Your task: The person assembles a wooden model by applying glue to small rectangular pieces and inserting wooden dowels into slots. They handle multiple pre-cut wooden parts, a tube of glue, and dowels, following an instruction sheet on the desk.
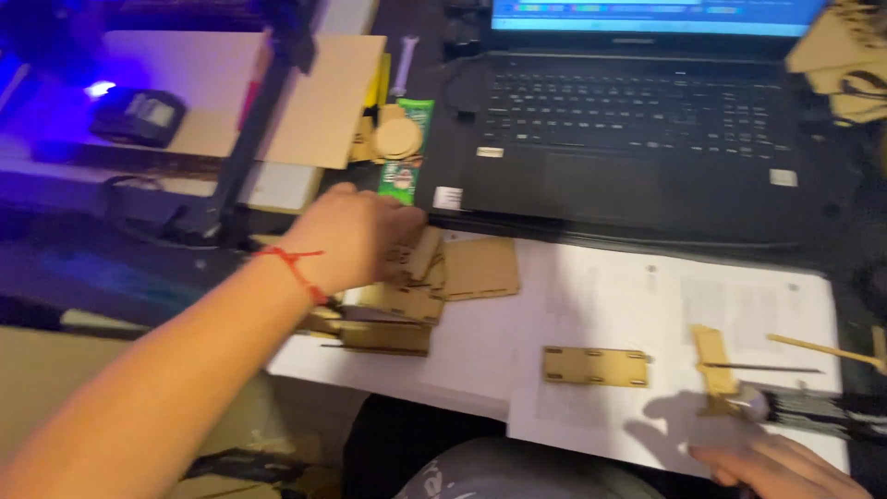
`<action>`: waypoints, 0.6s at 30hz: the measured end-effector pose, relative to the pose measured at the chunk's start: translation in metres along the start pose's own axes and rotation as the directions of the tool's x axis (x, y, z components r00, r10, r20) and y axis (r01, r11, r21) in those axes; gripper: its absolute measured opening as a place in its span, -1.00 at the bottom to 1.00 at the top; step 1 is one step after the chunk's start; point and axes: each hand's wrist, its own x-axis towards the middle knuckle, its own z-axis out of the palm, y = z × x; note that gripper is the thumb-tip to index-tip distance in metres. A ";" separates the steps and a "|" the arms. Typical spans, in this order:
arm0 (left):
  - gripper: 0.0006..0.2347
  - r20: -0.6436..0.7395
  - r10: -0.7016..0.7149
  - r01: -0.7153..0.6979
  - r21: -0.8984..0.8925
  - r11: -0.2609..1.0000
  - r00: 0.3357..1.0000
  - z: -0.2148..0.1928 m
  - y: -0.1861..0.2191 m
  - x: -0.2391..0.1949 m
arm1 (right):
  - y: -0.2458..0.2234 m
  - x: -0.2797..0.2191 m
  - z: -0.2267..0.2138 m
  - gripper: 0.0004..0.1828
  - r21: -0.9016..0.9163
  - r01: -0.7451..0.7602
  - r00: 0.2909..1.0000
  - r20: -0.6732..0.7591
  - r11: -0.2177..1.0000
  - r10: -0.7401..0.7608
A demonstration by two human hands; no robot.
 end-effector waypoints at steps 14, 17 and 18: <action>-0.57 0.151 -0.060 0.080 -0.130 0.988 0.987 -0.004 -0.002 0.012 | -0.085 -0.068 -0.057 -0.64 0.139 0.370 0.669 -0.725 0.918 -0.160; -0.48 0.044 0.020 -0.010 -0.233 0.972 0.999 -0.004 -0.007 0.007 | -0.021 -0.038 0.005 -0.47 0.112 0.289 0.799 -0.576 0.951 -0.175; -0.48 0.036 0.032 -0.020 -0.282 0.959 0.999 -0.006 -0.004 0.008 | 0.007 -0.024 0.030 -0.34 0.068 0.211 0.892 -0.422 0.975 -0.164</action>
